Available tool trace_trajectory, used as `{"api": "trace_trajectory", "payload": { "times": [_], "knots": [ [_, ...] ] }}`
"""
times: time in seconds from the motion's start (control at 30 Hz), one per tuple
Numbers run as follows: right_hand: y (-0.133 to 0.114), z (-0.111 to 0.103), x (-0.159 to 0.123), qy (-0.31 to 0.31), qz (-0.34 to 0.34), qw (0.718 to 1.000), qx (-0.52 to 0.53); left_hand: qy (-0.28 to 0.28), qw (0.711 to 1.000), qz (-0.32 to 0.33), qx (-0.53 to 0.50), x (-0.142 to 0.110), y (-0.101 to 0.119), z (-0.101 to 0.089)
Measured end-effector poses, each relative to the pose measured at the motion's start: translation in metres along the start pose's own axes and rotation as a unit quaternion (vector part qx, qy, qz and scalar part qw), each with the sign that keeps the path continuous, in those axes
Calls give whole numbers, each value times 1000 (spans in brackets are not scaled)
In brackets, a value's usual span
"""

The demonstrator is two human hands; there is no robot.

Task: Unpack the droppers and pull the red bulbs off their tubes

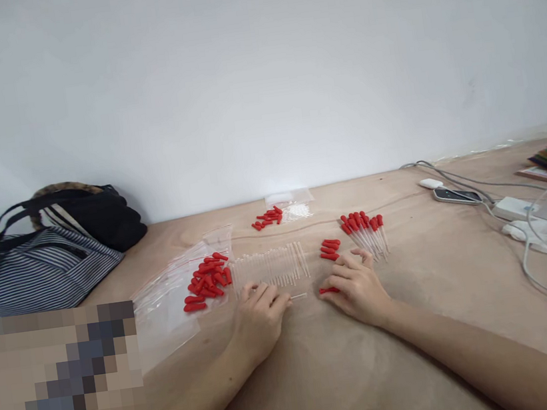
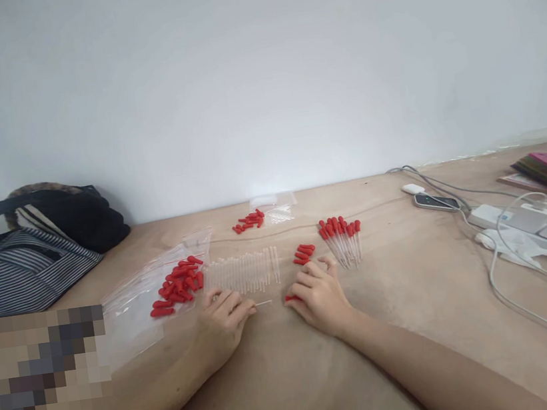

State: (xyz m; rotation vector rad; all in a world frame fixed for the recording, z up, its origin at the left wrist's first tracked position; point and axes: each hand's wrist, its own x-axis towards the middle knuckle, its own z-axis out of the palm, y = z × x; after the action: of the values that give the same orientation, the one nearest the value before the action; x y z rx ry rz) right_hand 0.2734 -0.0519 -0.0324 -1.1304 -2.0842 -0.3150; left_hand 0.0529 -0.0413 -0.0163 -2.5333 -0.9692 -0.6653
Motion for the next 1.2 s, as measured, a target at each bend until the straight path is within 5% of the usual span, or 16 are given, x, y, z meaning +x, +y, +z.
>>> {"api": "trace_trajectory", "payload": {
  "times": [0.17, 0.4, 0.8, 1.2],
  "knots": [
    [16, -2, 5, -2, 103, 993, -57, -49, 981, -114, -150, 16, -5, -3],
    [39, -6, 9, 21, 178, 976, -121, -138, 877, -344, -305, 66, -15, 8],
    [82, -24, 9, -87, 397, 898, -169, -162, 906, -350, -174, 111, -16, 36],
    [77, -12, 11, -130, 369, 904, -173, -204, 913, -337, -107, 117, -17, 50]
  ]
}}
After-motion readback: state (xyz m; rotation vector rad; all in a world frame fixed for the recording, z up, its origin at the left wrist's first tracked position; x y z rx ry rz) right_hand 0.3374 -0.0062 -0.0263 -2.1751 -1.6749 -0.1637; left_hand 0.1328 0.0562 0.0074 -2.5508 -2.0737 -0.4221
